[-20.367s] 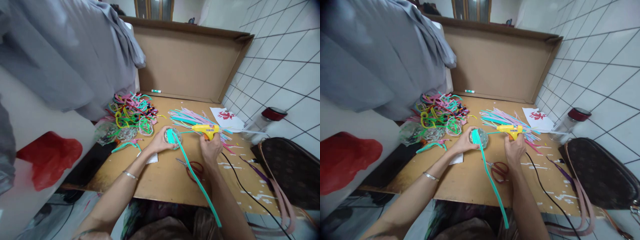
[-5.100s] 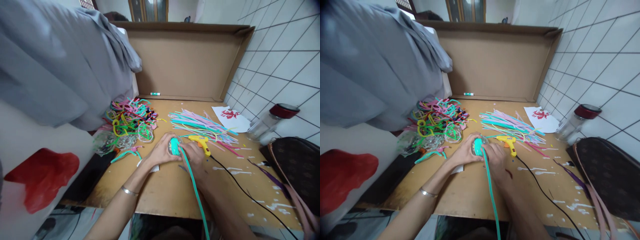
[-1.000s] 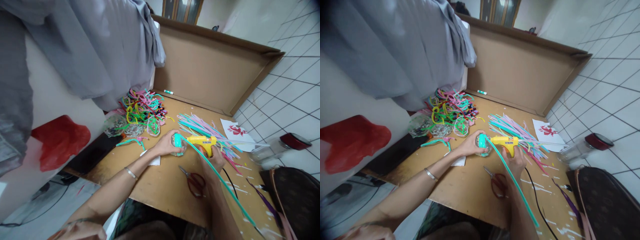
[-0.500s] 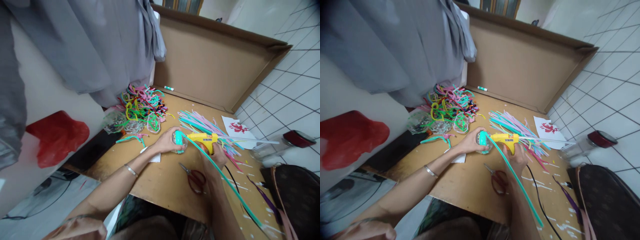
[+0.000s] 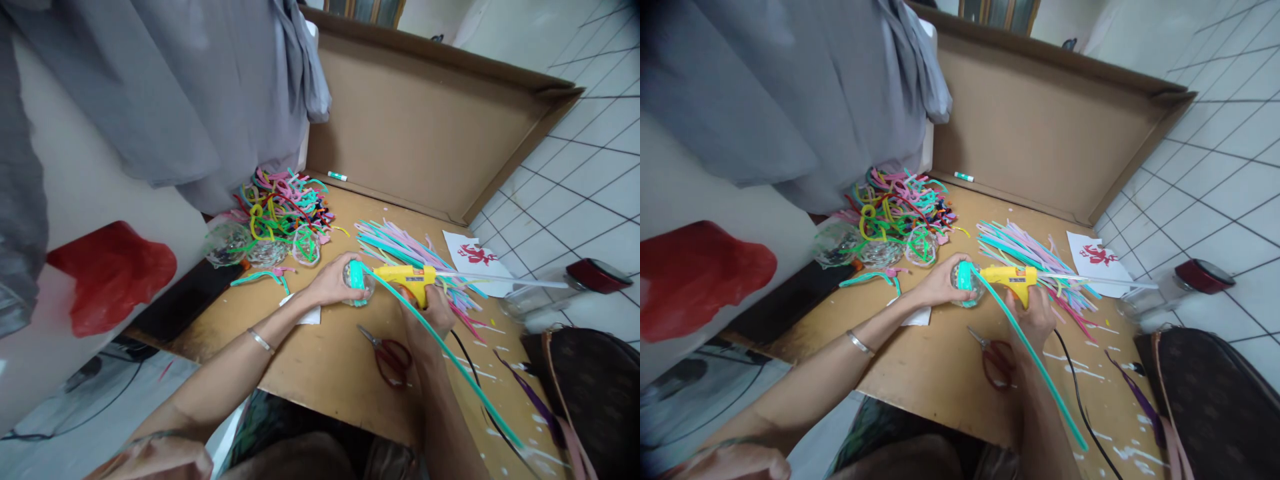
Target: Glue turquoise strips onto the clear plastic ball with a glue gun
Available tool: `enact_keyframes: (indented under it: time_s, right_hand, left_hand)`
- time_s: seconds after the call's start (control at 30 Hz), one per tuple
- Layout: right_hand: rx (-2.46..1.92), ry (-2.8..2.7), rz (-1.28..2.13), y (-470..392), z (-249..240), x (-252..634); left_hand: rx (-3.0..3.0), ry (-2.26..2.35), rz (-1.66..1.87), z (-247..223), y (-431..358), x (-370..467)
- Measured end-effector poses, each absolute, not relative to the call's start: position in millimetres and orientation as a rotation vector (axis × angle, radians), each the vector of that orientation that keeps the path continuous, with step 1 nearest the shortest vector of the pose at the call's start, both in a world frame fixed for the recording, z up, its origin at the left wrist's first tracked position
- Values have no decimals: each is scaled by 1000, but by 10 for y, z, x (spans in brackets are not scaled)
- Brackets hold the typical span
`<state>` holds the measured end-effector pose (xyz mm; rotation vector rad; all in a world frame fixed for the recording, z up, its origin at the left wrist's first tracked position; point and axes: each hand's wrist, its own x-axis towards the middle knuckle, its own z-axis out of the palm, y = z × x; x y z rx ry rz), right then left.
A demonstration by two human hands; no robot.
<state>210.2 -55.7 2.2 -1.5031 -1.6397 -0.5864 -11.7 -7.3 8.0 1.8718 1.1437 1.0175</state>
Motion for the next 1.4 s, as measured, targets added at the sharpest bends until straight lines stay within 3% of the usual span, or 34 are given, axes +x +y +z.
enact_keyframes:
  time_s: [1.4]
  right_hand:
    - [-1409, -1634, -603, -576, 57, 2055]
  left_hand:
    - [1916, 1155, 978, 114, -93, -123]
